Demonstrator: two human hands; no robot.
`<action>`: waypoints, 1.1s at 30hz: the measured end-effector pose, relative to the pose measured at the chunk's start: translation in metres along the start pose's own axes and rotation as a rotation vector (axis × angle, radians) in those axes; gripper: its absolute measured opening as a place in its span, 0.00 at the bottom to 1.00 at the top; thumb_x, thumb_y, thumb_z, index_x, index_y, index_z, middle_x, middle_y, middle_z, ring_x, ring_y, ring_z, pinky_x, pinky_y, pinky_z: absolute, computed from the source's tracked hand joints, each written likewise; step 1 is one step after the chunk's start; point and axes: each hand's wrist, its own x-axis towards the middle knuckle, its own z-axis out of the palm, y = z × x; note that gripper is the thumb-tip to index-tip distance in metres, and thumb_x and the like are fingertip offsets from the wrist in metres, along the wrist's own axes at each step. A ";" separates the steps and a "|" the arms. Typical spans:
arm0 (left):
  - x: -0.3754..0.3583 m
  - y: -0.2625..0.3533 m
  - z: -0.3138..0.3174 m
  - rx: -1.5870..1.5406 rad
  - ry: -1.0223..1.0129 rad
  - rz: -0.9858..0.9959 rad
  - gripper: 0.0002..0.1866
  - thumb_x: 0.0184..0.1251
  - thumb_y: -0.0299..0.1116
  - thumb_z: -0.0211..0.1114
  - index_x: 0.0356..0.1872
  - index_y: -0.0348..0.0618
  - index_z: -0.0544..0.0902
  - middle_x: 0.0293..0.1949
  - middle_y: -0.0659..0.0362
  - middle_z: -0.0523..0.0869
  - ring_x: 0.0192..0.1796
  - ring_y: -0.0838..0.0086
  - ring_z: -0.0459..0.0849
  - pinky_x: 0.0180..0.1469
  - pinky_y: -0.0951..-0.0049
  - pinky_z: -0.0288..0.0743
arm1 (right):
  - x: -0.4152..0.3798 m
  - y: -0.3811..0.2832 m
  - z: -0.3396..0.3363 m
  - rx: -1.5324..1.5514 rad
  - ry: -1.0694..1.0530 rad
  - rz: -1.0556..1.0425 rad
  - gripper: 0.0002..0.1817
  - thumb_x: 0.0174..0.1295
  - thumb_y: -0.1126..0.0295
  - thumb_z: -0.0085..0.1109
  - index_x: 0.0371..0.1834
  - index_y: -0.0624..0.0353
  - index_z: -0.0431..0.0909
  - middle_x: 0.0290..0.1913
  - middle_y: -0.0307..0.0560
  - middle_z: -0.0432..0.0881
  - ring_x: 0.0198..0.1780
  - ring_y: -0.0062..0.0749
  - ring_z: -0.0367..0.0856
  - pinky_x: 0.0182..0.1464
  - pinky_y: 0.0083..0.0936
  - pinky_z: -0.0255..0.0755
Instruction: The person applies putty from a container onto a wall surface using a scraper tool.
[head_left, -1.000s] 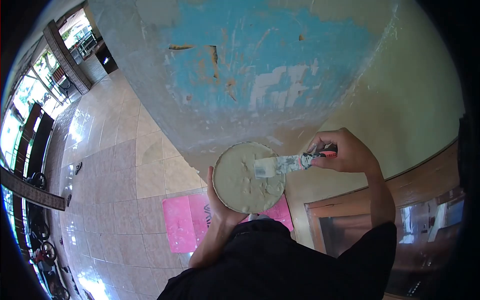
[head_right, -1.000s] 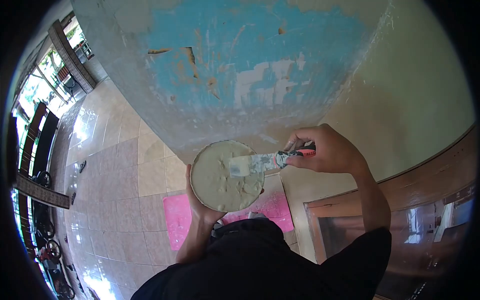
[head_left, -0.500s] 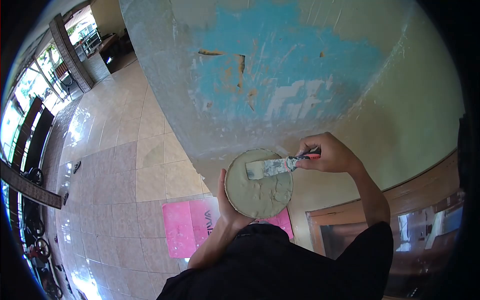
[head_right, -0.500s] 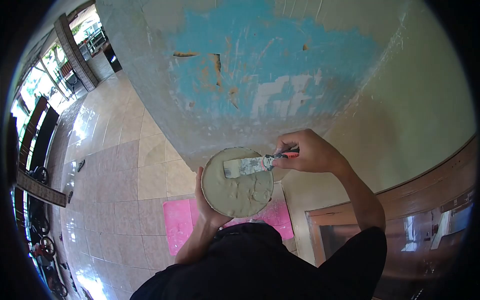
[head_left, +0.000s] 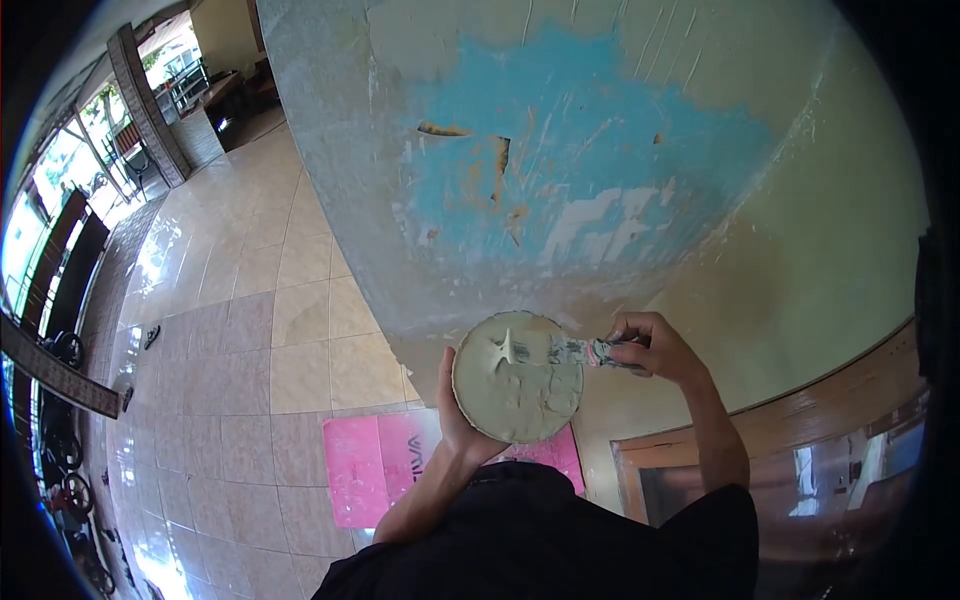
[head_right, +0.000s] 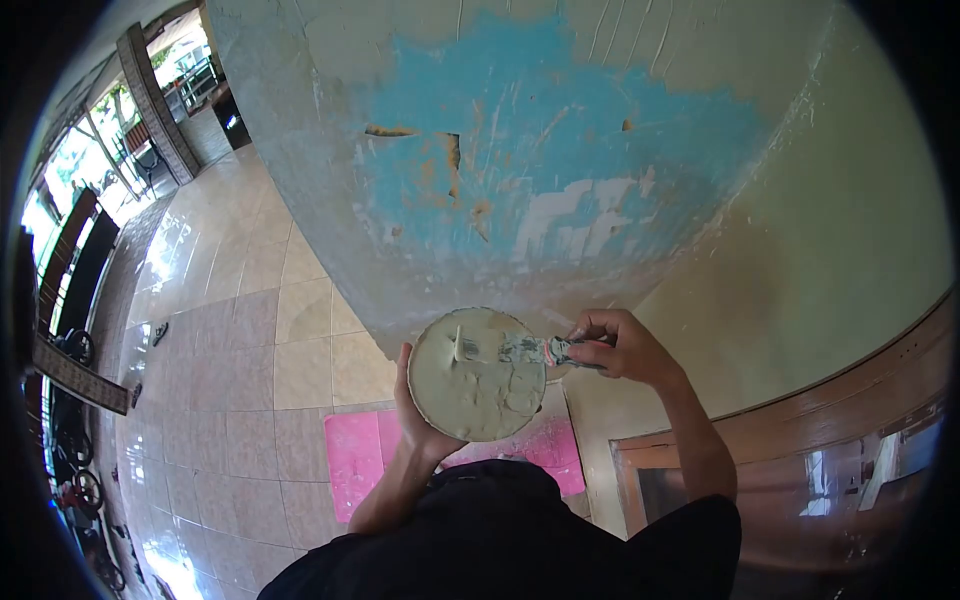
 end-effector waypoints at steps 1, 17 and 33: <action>0.001 0.001 -0.002 0.004 0.015 0.010 0.40 0.68 0.69 0.43 0.71 0.50 0.67 0.68 0.52 0.70 0.68 0.52 0.69 0.67 0.42 0.63 | -0.002 0.004 0.003 -0.002 0.002 -0.004 0.07 0.59 0.72 0.65 0.34 0.62 0.77 0.25 0.38 0.76 0.18 0.10 0.64 0.17 0.14 0.54; 0.018 0.005 0.005 0.126 0.144 0.048 0.42 0.65 0.71 0.45 0.71 0.51 0.66 0.68 0.55 0.70 0.68 0.56 0.69 0.68 0.46 0.61 | -0.020 0.060 0.027 0.597 -0.206 0.089 0.25 0.73 0.51 0.42 0.38 0.67 0.74 0.19 0.47 0.74 0.07 0.18 0.58 0.10 0.15 0.52; 0.020 0.018 -0.016 0.185 0.094 0.176 0.41 0.65 0.69 0.48 0.72 0.52 0.63 0.73 0.53 0.62 0.73 0.49 0.60 0.70 0.32 0.51 | 0.058 -0.009 0.027 0.183 0.683 -0.846 0.20 0.70 0.68 0.48 0.60 0.66 0.63 0.42 0.45 0.77 0.33 0.18 0.71 0.35 0.18 0.67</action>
